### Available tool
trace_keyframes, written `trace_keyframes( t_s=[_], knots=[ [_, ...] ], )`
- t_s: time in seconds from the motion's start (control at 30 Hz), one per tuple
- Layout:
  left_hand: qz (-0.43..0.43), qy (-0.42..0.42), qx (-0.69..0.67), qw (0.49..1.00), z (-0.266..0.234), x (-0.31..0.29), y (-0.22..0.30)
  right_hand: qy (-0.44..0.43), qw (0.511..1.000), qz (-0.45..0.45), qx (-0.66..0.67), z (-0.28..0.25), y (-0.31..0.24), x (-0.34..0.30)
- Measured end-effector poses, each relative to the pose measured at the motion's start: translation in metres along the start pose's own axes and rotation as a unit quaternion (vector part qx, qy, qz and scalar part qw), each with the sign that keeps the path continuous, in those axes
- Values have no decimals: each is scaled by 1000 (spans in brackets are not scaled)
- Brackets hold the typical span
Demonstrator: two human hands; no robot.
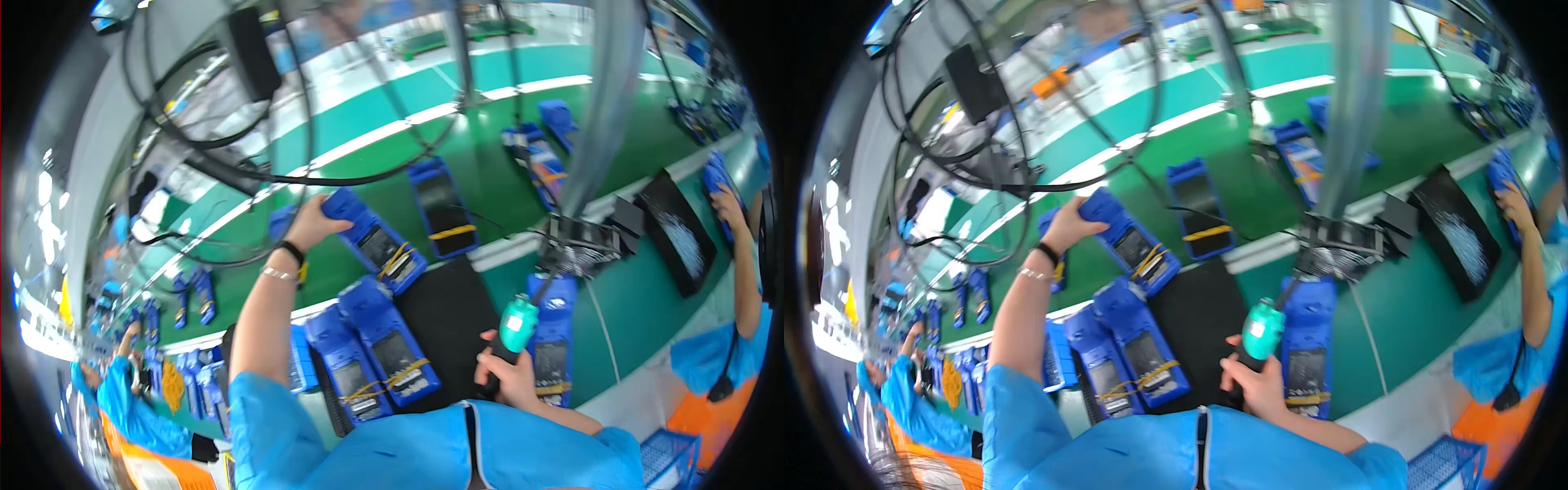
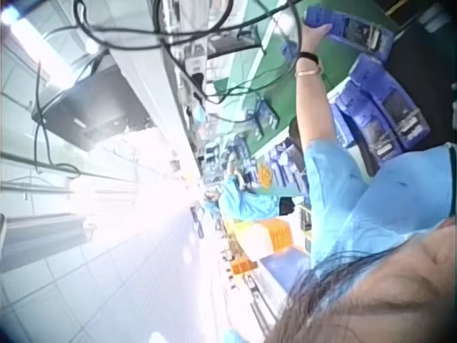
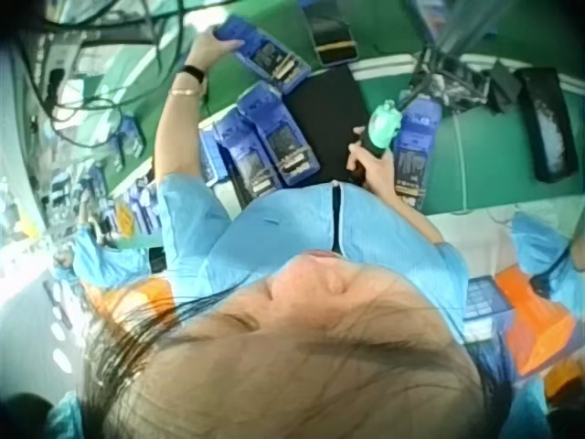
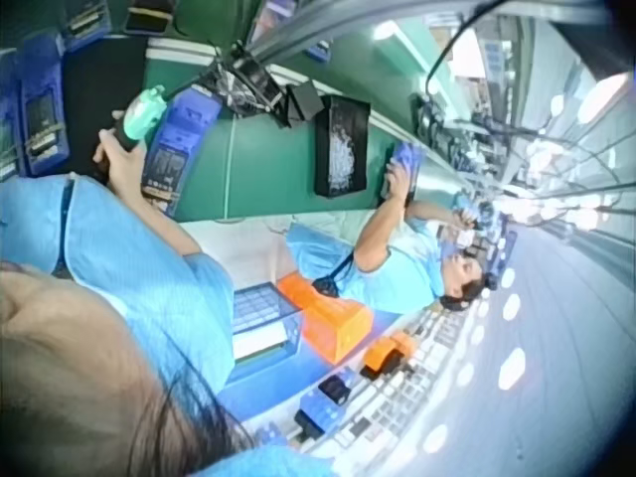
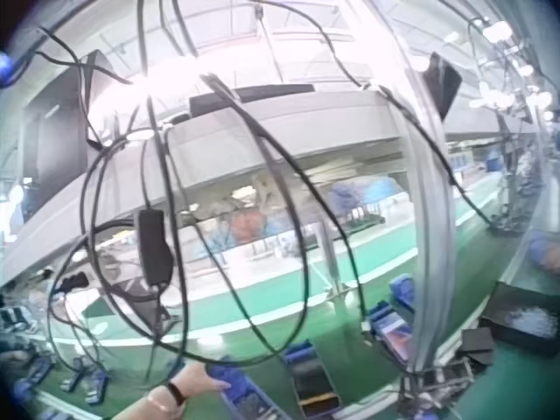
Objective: The person secures components and fasteners in handheld electronic devices using an electric screwdriver on a factory assembly line.
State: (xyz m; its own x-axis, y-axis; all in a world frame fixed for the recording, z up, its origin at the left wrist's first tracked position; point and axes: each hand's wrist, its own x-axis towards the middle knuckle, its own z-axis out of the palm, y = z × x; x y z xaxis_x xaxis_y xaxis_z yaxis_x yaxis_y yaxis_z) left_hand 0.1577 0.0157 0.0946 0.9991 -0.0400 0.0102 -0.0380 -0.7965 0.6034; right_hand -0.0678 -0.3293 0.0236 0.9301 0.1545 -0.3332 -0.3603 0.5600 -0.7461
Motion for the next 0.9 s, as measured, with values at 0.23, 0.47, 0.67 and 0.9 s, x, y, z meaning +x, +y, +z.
trace_keyframes(
  t_s=[0.23, 0.47, 0.67, 0.9],
  knots=[
    [-36, 39, 98, 994, 1, 71, -86, 43, 999, 1, 6, -5, 1, 2],
    [59, 210, 143, 966, 90, 71, 7, 72, 997, 8, -23, -3, -5, 2],
    [-102, 44, 127, 986, 164, 43, 115, 14, 1000, 6, -3, -1, 1, 2],
    [-186, 102, 77, 974, 177, 61, 123, 4, 1000, 4, 10, -2, -3, -4]
  ],
)
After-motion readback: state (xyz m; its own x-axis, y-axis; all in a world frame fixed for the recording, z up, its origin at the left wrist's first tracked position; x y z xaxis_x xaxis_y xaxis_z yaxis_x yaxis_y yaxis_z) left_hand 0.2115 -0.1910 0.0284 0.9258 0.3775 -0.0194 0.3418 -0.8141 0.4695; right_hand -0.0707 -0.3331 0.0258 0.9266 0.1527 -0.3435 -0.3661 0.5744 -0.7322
